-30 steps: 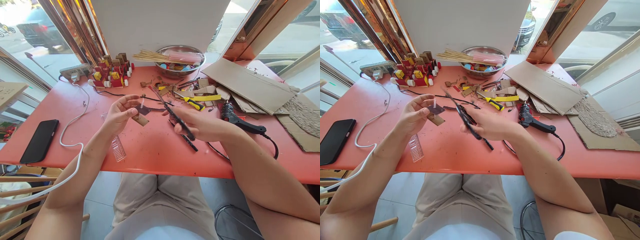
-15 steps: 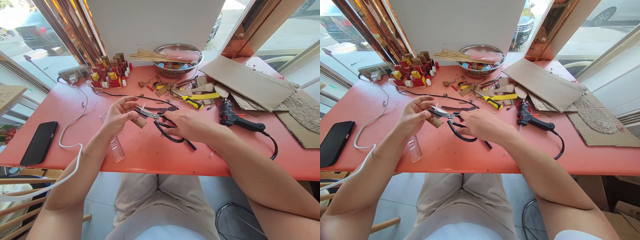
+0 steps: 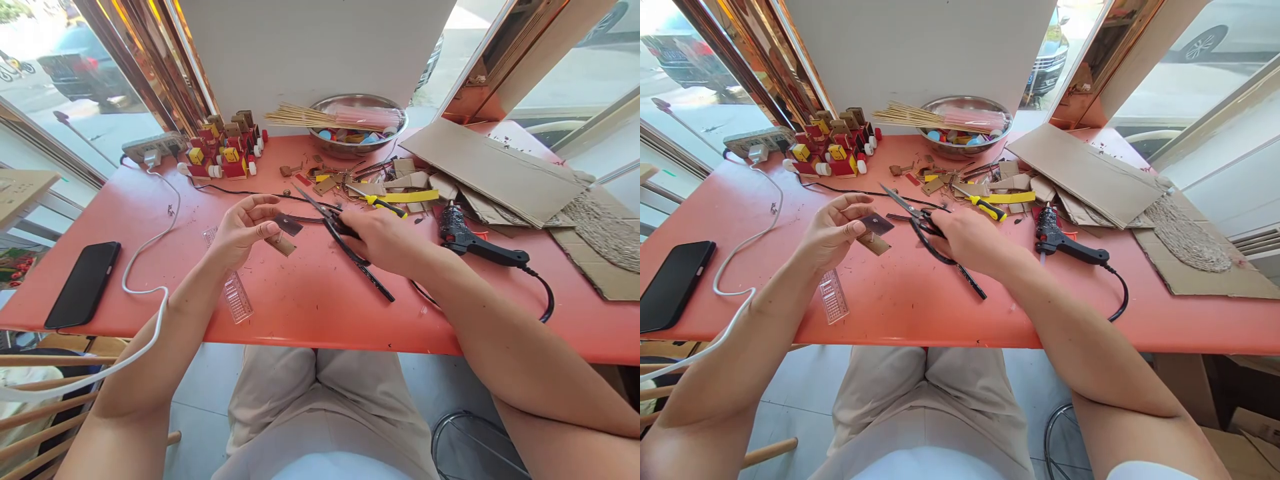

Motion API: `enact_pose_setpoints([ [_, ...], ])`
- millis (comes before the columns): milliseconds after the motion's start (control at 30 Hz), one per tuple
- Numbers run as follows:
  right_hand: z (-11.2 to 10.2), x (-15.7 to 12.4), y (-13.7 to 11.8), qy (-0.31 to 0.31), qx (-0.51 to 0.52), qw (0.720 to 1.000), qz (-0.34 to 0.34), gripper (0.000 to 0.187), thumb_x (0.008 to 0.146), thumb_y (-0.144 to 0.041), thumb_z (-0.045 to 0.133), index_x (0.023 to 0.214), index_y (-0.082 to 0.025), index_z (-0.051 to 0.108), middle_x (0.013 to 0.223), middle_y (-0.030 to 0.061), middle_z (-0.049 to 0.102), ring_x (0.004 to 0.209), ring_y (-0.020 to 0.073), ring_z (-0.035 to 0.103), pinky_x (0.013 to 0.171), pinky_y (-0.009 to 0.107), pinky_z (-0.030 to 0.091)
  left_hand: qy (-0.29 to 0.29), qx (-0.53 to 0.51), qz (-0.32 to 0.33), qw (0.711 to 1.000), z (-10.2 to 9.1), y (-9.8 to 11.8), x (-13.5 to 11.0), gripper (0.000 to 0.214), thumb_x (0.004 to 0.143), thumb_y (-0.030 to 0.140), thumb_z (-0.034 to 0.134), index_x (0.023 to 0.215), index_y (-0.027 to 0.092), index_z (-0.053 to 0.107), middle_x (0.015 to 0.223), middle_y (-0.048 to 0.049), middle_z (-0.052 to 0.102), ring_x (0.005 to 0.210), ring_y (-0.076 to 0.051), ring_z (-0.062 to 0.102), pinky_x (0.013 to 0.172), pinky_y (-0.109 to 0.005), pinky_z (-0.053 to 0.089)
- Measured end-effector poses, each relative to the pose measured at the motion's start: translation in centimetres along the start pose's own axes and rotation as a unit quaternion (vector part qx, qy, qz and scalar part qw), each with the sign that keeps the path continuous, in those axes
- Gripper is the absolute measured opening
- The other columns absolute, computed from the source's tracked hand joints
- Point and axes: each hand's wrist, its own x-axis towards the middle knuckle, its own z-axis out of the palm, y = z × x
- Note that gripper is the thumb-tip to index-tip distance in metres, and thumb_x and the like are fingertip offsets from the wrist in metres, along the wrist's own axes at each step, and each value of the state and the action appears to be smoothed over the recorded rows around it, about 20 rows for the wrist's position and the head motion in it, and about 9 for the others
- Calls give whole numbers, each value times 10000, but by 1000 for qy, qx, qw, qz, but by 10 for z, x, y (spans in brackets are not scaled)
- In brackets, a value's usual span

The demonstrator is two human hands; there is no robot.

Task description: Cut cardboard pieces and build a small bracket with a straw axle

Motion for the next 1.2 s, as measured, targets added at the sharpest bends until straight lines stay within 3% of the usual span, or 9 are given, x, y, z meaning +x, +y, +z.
enact_pose_setpoints([
  [133,2,1,12,30,92,995,2,175,958,-413,545,898,-254,504,931,105,714,810,258,621,661,317,383,36,-7,18,999,-4,-3,3,677,468,482,1059,971,186,717,799,17,747,550,-157,703,548,-330,668],
  [233,5,0,16,34,133,990,-17,240,948,-490,506,884,-274,427,934,102,700,820,262,610,689,328,406,72,-28,24,997,-14,-9,7,551,622,478,1006,1024,198,755,740,32,720,577,-112,661,619,-275,664],
  [333,8,0,15,28,125,991,-30,252,944,-481,519,866,-275,395,915,99,700,825,263,609,708,330,413,113,-56,20,992,-26,-14,12,330,801,437,903,1025,231,777,878,6,766,731,-97,717,575,-171,592],
  [467,8,-4,0,8,70,997,-25,146,963,-376,553,958,-240,501,927,113,718,825,264,621,664,309,368,126,-86,2,988,-33,-18,15,238,846,450,873,923,245,779,987,-16,795,910,-129,759,618,-150,603],
  [667,5,-6,-26,-24,16,999,32,223,974,-309,606,1129,-151,578,956,155,742,859,294,675,644,304,350,102,-118,-40,987,-15,-19,9,239,815,408,907,886,218,781,1010,-22,797,922,-121,767,780,-163,656],
  [933,22,-3,-25,74,-31,997,13,434,991,-521,616,1165,-124,593,996,209,753,928,356,687,673,345,361,56,-135,-114,983,9,-25,1,276,838,417,884,928,181,773,950,-55,792,904,-151,781,812,-184,672],
  [1200,35,0,-16,153,-110,982,-3,485,1014,-600,588,1121,-128,621,904,177,758,853,327,686,656,337,327,105,-219,-179,953,22,-12,-2,154,993,234,695,887,127,727,814,-44,756,752,-116,758,713,-155,641],
])
